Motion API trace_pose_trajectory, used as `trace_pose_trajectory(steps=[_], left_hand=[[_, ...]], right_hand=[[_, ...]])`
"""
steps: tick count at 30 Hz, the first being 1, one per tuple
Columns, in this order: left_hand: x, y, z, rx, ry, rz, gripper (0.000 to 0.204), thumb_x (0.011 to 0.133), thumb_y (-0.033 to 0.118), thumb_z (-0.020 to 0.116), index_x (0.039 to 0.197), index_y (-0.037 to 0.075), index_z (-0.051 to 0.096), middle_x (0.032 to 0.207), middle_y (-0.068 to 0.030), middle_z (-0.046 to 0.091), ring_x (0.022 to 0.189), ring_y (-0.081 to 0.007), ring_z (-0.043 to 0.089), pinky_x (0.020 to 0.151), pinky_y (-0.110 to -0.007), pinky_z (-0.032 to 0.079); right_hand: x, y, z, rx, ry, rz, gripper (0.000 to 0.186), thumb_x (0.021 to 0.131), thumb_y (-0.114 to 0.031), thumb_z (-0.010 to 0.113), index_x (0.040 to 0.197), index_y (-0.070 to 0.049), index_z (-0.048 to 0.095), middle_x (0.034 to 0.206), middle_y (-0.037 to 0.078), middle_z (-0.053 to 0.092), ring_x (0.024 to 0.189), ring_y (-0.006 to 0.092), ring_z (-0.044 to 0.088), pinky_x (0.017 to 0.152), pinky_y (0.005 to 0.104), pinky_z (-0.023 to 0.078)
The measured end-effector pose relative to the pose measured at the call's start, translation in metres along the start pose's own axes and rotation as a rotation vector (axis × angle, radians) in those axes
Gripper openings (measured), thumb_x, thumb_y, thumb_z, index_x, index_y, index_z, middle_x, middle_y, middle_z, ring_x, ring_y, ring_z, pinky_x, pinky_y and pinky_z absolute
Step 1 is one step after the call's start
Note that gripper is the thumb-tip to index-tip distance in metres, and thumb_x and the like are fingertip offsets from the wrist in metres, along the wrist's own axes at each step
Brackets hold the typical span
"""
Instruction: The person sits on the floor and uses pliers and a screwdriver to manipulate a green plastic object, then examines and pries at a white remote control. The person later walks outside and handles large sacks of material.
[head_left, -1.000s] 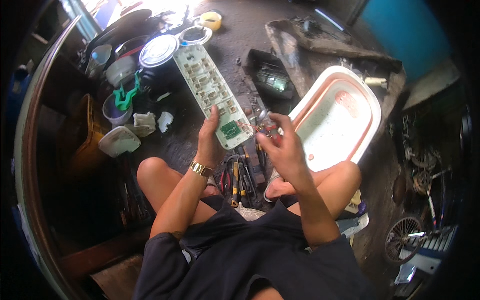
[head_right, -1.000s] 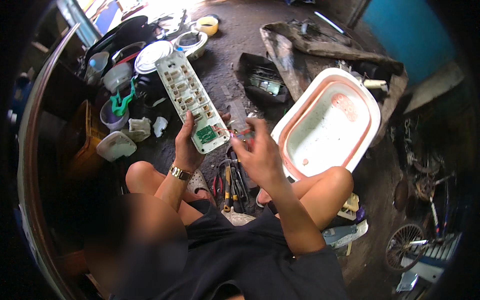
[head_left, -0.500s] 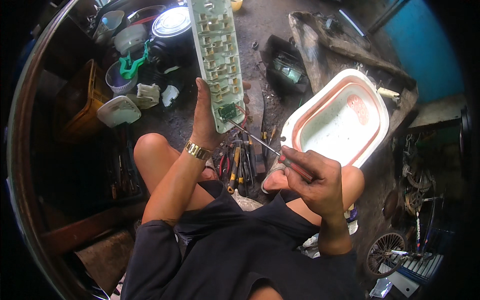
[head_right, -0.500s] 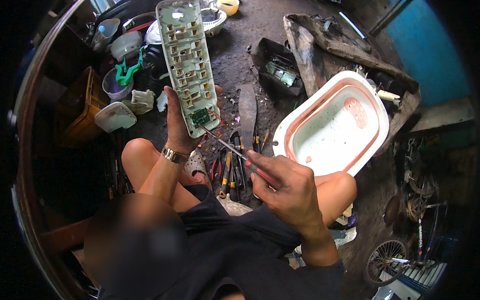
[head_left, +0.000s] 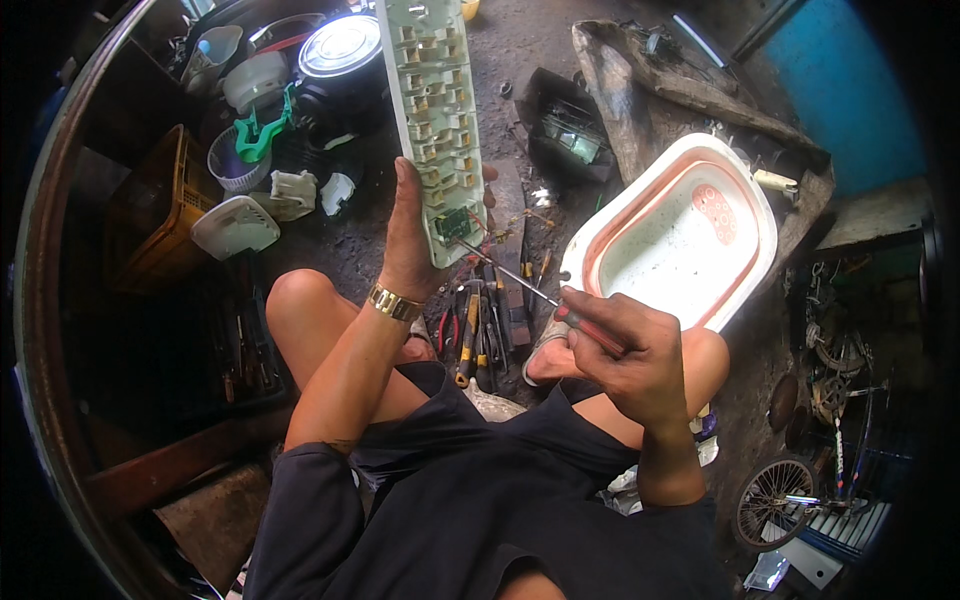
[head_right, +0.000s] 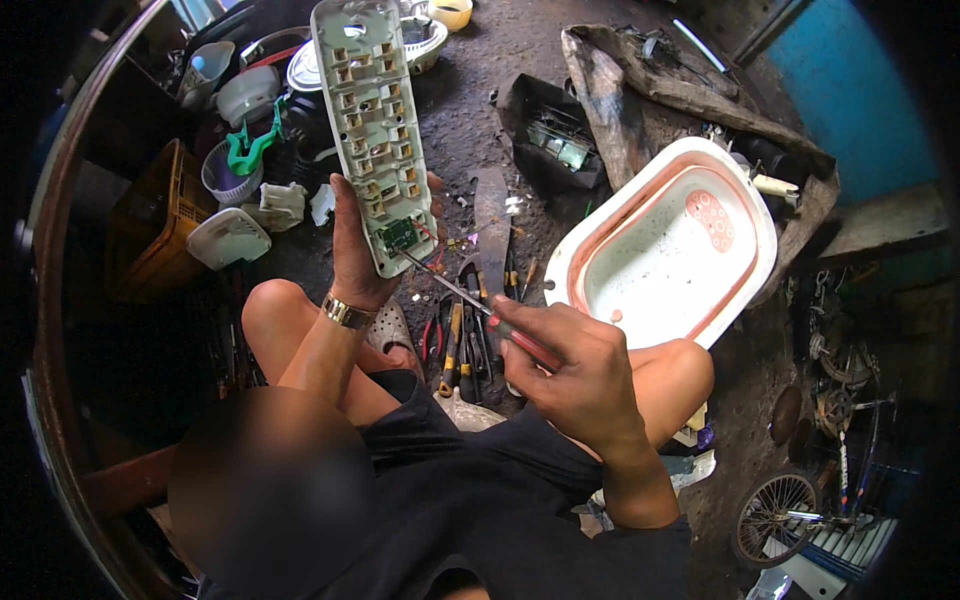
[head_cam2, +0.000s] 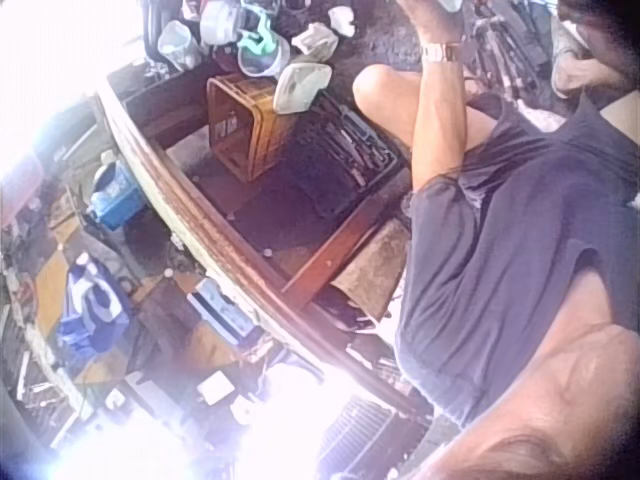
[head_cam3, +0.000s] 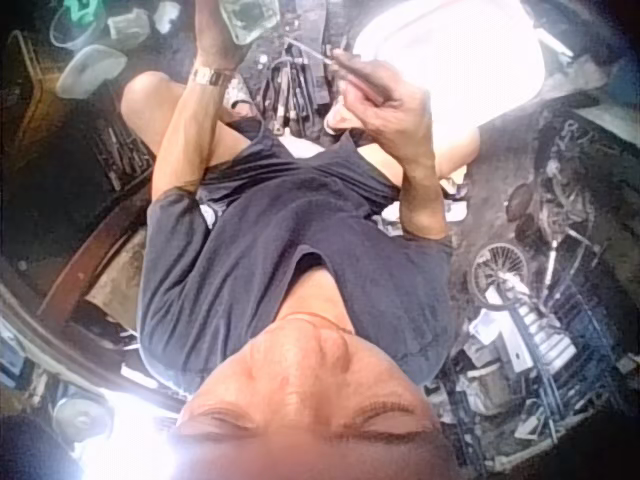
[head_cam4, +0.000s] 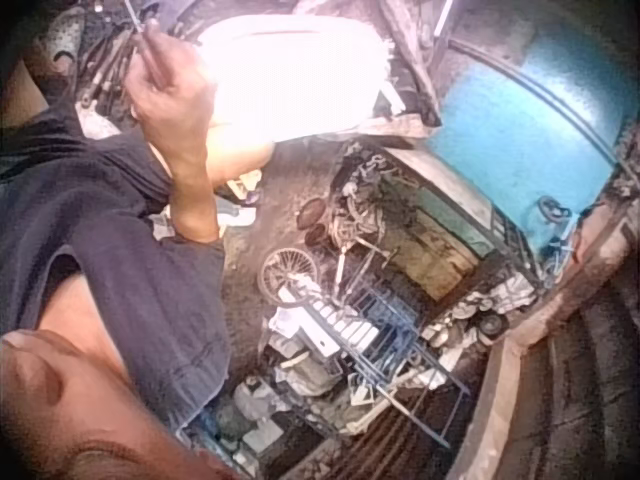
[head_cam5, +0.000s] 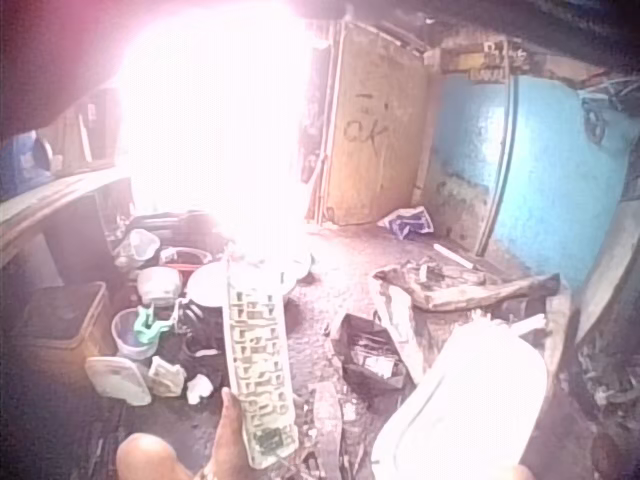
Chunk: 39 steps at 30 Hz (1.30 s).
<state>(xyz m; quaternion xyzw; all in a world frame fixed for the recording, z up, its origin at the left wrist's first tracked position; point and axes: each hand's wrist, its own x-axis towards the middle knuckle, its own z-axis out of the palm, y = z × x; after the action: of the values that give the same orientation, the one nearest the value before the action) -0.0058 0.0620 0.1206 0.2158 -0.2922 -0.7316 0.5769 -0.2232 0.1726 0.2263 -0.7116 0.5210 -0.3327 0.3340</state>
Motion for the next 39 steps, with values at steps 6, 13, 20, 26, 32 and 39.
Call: trace_pose_trajectory(steps=[6, 13, 20, 26, 32, 39], left_hand=[[-0.002, -0.001, 0.002, 0.008, 0.005, 0.004, 0.079, 0.094, 0.073, 0.037, 0.132, 0.004, 0.051, 0.110, -0.0124, 0.064, 0.083, -0.0160, 0.066, 0.061, -0.029, 0.057], [-0.008, -0.003, -0.002, 0.331, -0.016, 0.089, 0.070, 0.097, 0.063, 0.048, 0.125, 0.000, 0.057, 0.106, -0.0079, 0.066, 0.083, -0.0110, 0.062, 0.066, -0.025, 0.053], [-0.010, -0.015, -0.012, 0.443, -0.035, 0.023, 0.072, 0.099, 0.065, 0.038, 0.130, 0.002, 0.055, 0.113, -0.0108, 0.066, 0.088, -0.0135, 0.064, 0.069, -0.031, 0.056], [-0.006, -0.017, 0.002, 0.087, 0.124, -0.123, 0.069, 0.098, 0.065, 0.041, 0.126, 0.005, 0.057, 0.107, -0.0084, 0.066, 0.084, -0.0141, 0.061, 0.070, -0.030, 0.053], [0.001, -0.014, 0.007, 0.028, 0.201, -0.117, 0.066, 0.098, 0.066, 0.041, 0.123, 0.008, 0.058, 0.100, -0.0062, 0.066, 0.076, -0.0138, 0.063, 0.061, -0.029, 0.054], [0.070, 0.032, 0.002, 0.044, 0.238, -0.038, 0.068, 0.097, 0.069, 0.039, 0.124, 0.009, 0.057, 0.102, -0.0082, 0.066, 0.081, -0.0165, 0.066, 0.063, -0.032, 0.056]], right_hand=[[0.002, 0.005, 0.003, 0.047, -0.013, -0.011, 0.034, 0.081, 0.000, 0.070, 0.115, 0.002, 0.070, 0.089, 0.013, 0.072, 0.074, 0.0151, 0.068, 0.068, 0.0275, 0.053], [0.018, 0.019, -0.015, 0.496, -0.259, 0.497, 0.035, 0.090, -0.010, 0.067, 0.122, 0.003, 0.064, 0.076, 0.005, 0.064, 0.052, 0.0070, 0.053, 0.048, 0.0226, 0.042], [0.010, 0.047, -0.011, -0.098, -0.228, -0.171, 0.039, 0.087, -0.018, 0.071, 0.123, -0.004, 0.065, 0.065, 0.003, 0.053, 0.045, 0.0124, 0.046, 0.040, 0.0286, 0.037], [0.023, 0.026, -0.023, -0.105, -0.057, -0.157, 0.042, 0.085, -0.016, 0.074, 0.125, -0.007, 0.065, 0.081, 0.010, 0.068, 0.070, 0.0169, 0.069, 0.065, 0.0324, 0.055], [0.047, 0.022, -0.035, 0.171, 0.037, 0.095, 0.025, 0.099, -0.022, 0.061, 0.111, 0.001, 0.059, 0.088, 0.011, 0.070, 0.079, 0.0137, 0.068, 0.071, 0.0265, 0.052], [0.139, 0.036, -0.059, 0.227, -0.152, -0.115, 0.038, 0.094, -0.016, 0.068, 0.125, -0.006, 0.049, 0.078, 0.004, 0.060, 0.064, 0.0101, 0.056, 0.059, 0.0258, 0.043]])
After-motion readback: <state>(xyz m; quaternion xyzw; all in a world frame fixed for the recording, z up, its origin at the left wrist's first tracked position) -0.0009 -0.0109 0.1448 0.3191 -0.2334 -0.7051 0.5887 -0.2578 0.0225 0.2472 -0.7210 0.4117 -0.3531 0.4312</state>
